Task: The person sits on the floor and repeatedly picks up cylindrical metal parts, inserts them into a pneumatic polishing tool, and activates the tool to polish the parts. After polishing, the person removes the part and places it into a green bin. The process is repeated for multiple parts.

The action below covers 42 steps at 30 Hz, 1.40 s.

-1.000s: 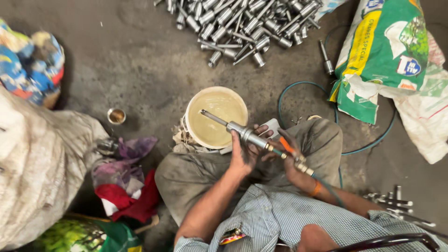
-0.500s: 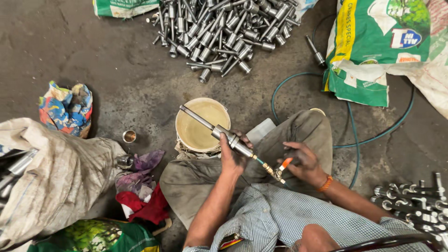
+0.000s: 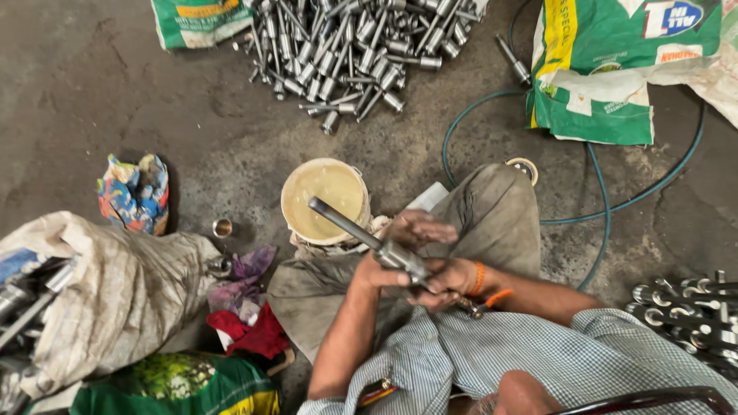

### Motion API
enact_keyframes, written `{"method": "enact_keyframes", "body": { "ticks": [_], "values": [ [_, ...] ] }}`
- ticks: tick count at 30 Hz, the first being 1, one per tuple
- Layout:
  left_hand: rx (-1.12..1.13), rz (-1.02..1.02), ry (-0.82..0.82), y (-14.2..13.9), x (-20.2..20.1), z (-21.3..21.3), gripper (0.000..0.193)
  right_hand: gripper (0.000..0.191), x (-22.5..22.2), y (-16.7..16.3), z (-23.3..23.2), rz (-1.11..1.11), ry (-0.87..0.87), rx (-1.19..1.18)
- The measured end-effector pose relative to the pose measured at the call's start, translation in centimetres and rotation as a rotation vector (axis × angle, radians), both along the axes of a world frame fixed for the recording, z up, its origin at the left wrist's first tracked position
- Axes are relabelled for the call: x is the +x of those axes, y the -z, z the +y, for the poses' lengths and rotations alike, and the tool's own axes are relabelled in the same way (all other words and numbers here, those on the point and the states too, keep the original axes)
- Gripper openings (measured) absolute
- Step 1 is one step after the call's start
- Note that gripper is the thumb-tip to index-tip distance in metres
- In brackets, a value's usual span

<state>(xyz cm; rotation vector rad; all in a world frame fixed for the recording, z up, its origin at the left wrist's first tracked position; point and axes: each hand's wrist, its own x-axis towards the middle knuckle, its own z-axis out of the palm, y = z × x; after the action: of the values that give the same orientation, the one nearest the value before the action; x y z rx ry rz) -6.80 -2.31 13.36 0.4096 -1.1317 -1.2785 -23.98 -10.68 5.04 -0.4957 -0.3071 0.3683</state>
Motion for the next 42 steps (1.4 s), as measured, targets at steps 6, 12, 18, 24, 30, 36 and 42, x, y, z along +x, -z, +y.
{"method": "enact_keyframes", "body": {
  "ticks": [6, 12, 18, 24, 30, 36, 42],
  "values": [
    [0.448, 0.329, -0.168, 7.2, -1.5, 0.5, 0.035, 0.042, -0.8, 6.2, -1.0, 0.273, 0.329, -0.741],
    [0.688, 0.117, -0.653, 10.7, -1.9, 1.3, 0.058, 0.072, 1.2, 6.0, -2.7, 0.247, 0.835, -1.107],
    [0.634, -0.057, -0.707, 12.4, 1.2, 3.9, 0.064, 0.072, 0.0, 2.6, -2.0, 0.128, 0.74, -1.083],
    [0.369, 0.314, -0.392, 11.9, -0.7, 0.0, 0.096, 0.066, 0.9, 2.1, 0.3, 0.325, 0.669, -1.348],
    [0.601, 0.106, -0.522, 10.0, 0.8, 2.5, 0.095, 0.067, 0.5, 2.3, -2.4, 0.363, 0.871, -1.308],
    [0.492, 0.108, -0.562, 10.5, 0.7, 0.8, 0.11, 0.065, 0.3, 1.5, -0.1, 0.34, 0.698, -1.369],
    [0.506, 0.307, -0.541, 9.2, 0.1, 0.6, 0.117, 0.071, 1.1, 0.6, -1.1, 0.464, 0.809, -1.43]
  ]
}}
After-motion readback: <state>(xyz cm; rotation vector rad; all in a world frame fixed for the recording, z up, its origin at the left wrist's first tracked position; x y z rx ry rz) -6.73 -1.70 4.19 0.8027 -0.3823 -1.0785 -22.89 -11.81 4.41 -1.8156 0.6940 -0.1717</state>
